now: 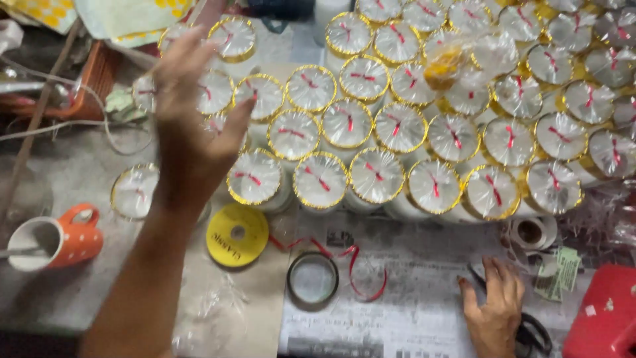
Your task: Applying decorative gold trim to the rims of candle jars and cutting the excess with scissors.
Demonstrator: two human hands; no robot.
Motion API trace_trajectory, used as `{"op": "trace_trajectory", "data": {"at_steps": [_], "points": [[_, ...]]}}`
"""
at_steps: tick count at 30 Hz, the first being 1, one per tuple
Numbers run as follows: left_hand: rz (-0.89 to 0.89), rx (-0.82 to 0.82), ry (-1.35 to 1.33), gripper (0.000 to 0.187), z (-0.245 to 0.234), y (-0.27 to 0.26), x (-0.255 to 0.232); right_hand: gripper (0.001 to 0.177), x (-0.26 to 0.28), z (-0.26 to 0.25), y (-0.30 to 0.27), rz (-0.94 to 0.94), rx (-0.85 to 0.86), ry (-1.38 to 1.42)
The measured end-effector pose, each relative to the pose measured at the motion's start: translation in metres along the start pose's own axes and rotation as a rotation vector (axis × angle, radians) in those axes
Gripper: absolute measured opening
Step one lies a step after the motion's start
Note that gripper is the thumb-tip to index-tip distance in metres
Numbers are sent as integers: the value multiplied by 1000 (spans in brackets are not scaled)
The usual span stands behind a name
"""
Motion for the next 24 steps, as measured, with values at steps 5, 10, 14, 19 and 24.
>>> {"op": "trace_trajectory", "data": {"at_steps": [5, 10, 14, 19, 24], "points": [[147, 86, 197, 36, 163, 122, 102, 68, -34, 46, -44, 66, -24, -68], [213, 220, 538, 29, 309, 184, 199, 75, -83, 89, -89, 189, 18, -114], [203, 355, 683, 36, 350, 203, 219, 77, -107, 110, -110, 5, -77, -186], [136, 448, 759, 28, 366, 207, 230, 77, -122, 118, -135, 147, 92, -185], [73, 359, 726, 20, 339, 194, 224, 65, -103, 108, -114, 263, 183, -133]]}}
Point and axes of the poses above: each hand's wrist, its own y-axis towards the middle knuckle, its own z-axis out of the palm, x = y × z, the point moved 4 cm from there along y, towards the middle knuckle, and after that the axes turned 9 degrees about -z, right-handed, at the moved point
